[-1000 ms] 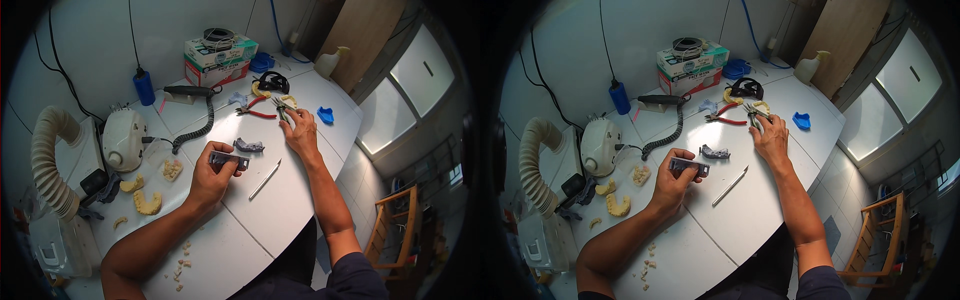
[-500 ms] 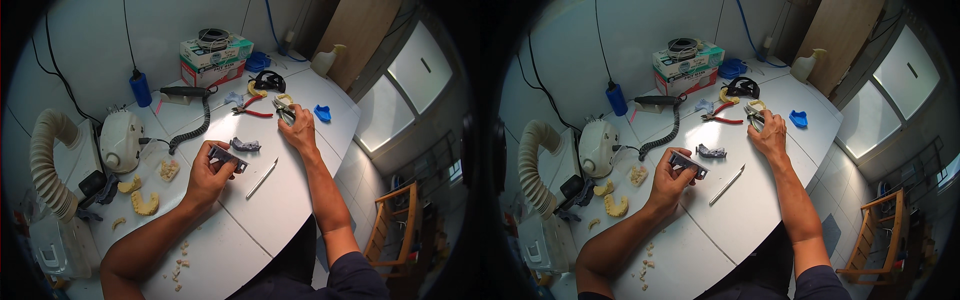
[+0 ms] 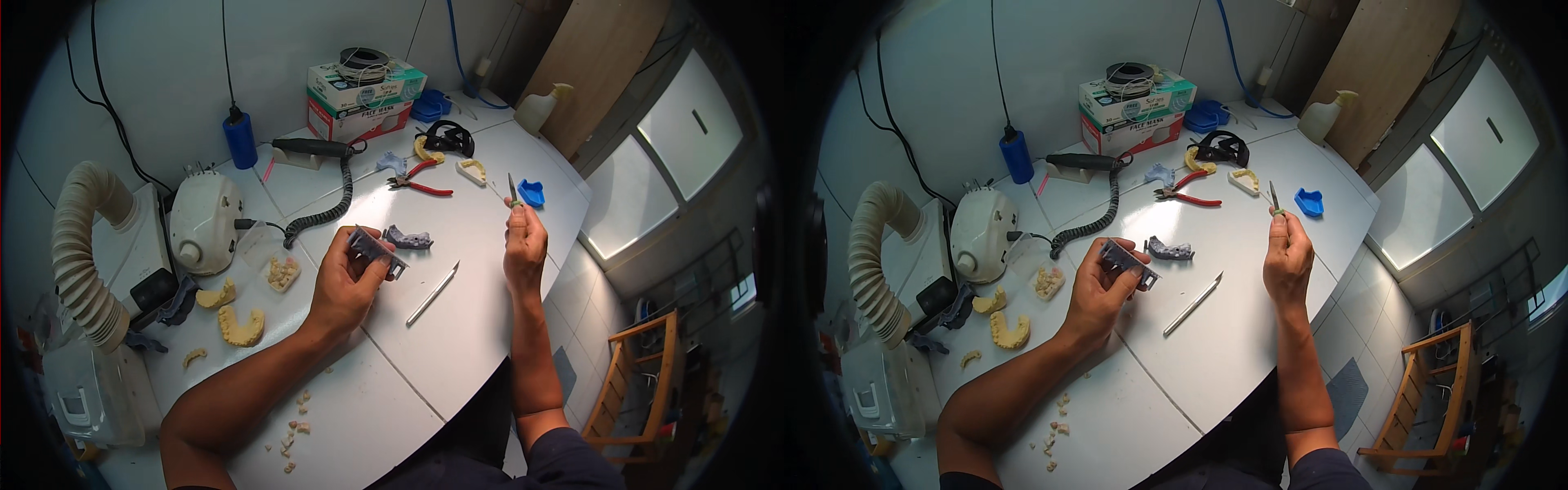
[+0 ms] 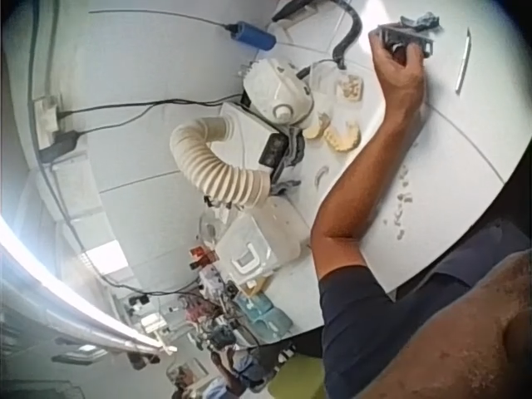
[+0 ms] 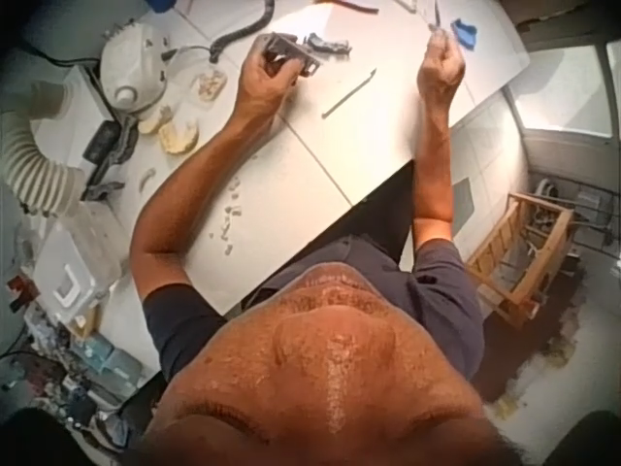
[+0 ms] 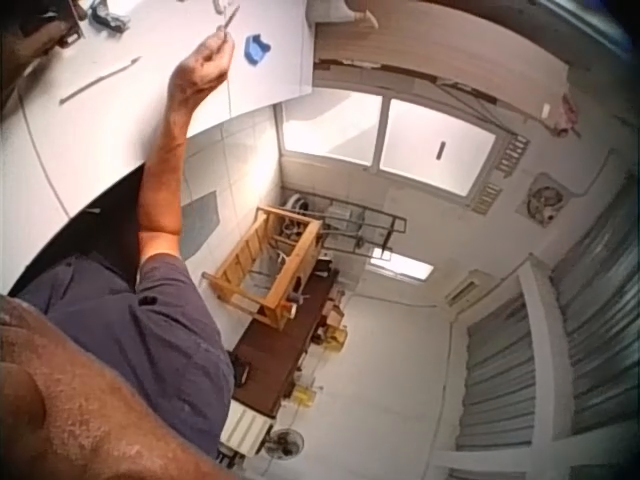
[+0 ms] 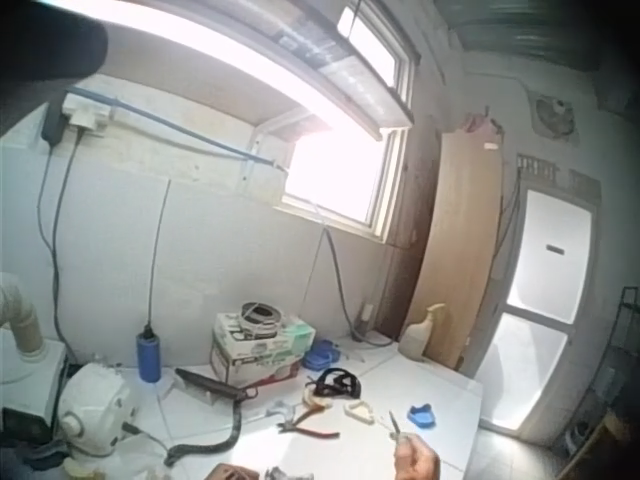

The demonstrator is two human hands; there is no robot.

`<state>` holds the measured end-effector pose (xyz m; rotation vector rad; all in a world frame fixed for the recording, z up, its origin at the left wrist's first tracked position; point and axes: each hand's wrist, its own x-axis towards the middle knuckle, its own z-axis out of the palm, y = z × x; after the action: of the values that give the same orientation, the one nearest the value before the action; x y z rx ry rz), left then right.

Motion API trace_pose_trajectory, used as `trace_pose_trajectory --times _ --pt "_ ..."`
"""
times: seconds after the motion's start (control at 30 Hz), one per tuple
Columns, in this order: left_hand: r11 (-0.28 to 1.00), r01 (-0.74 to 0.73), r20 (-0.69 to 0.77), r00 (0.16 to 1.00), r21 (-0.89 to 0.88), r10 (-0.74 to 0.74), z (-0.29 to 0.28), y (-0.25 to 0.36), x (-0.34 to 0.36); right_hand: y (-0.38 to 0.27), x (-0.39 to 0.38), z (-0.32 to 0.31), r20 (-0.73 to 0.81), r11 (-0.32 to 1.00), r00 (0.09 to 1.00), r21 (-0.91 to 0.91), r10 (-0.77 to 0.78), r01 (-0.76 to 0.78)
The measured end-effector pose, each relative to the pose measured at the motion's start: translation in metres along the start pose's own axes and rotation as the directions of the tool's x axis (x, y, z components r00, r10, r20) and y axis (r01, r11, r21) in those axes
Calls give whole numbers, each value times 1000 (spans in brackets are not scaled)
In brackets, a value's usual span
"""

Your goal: Adjusting and fitting artificial teeth to a dental mold using various dental laboratory tools.

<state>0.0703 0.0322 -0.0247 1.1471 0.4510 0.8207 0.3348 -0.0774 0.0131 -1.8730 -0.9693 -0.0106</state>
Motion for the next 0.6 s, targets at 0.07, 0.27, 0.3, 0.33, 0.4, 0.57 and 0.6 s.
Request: trace_pose_trajectory --times 0.07,0.27,0.3,0.33,0.4,0.57,0.6 --pt "1000 1 11 1000 11 -1 -1 1 0 -17 -48 -11 131 914 991 403 -10 -44" --pt "998 33 60 998 50 -36 2 1 5 -35 -141 -33 540 796 841 514 -10 -320" --pt "999 13 69 998 41 -16 1 0 6 -37 -145 -35 582 728 812 572 -37 -377" --pt "1000 -8 78 997 30 6 2 -2 6 -38 -145 -35 579 725 815 575 -32 -380" --pt "999 6 84 996 35 -9 0 -1 4 -43 -142 -31 688 604 723 602 -61 -522" --pt "998 59 101 993 36 -63 1 7 -1 -58 -117 -31 825 725 541 271 163 -633" --pt "997 67 101 992 26 -69 2 7 -1 -58 -112 -29 826 727 539 268 164 -632"
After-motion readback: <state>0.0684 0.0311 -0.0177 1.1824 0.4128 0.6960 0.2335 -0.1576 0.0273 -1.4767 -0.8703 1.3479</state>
